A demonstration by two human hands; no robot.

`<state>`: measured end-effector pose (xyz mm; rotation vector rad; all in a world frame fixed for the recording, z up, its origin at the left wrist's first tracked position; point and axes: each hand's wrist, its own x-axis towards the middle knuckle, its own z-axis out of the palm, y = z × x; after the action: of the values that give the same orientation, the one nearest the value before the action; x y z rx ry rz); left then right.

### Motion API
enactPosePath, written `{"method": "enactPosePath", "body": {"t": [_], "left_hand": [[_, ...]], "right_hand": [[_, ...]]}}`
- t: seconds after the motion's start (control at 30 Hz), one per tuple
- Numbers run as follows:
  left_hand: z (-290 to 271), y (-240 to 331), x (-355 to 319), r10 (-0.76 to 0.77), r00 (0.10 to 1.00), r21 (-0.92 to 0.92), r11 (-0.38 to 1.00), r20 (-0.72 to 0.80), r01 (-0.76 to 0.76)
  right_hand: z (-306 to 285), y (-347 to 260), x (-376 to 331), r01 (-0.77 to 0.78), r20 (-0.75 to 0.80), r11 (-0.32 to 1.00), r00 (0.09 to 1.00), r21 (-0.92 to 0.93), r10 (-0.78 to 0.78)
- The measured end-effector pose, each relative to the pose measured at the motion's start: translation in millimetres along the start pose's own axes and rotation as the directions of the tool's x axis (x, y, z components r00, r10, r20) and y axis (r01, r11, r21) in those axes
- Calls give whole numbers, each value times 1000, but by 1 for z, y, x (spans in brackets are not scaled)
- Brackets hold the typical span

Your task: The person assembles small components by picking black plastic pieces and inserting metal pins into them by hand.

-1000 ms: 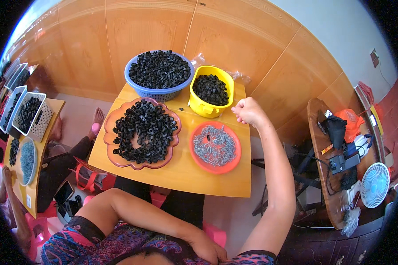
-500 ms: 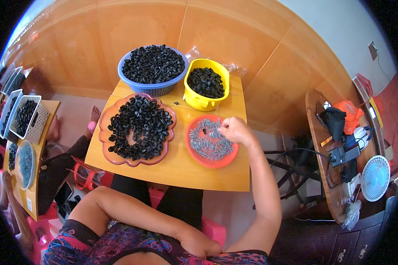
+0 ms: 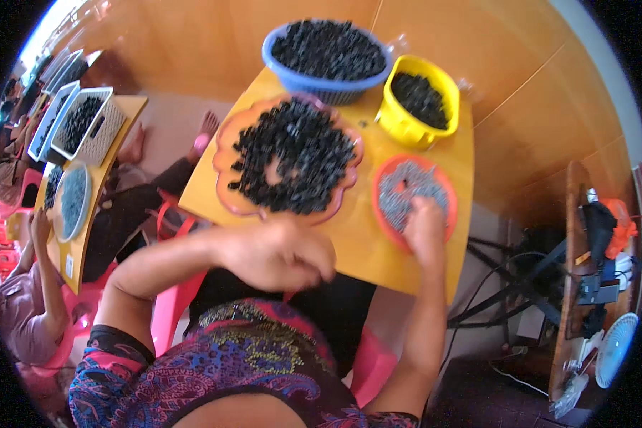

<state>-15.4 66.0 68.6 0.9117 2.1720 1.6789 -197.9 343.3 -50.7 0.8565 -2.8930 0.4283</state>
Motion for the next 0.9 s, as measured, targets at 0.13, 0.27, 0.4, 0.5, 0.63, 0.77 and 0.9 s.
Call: {"method": "enactPosePath", "body": {"t": [0.13, 0.27, 0.4, 0.5, 0.63, 0.77, 0.9], "left_hand": [[-47, -32, -48, -42, 916, 466, 851, -400, 243], [-76, -56, -75, -38, 825, 583, 689, -564, 430], [-90, -81, -71, 61, 860, 726, 568, -507, 387], [-94, -109, -57, 35, 880, 816, 394, -474, 424], [-99, -115, -46, -181, 864, 760, 415, -470, 500], [-106, -119, -47, -115, 872, 728, 506, -475, 463], [-103, -116, -46, 31, 876, 714, 593, -481, 371]], "right_hand": [[-17, -21, 6, 21, -162, 997, 987, 78, -8], [-17, -23, 0, -186, -178, 969, 960, 163, 215], [-23, -22, -8, -181, -248, 976, 946, 125, 207], [-30, -28, -19, -129, -312, 989, 939, 78, 147], [-27, -29, -24, -229, -311, 940, 901, 255, 303], [-23, -29, -29, -204, -305, 928, 904, 311, 300], [-28, -42, -29, -176, -307, 915, 905, 362, 295]]}}
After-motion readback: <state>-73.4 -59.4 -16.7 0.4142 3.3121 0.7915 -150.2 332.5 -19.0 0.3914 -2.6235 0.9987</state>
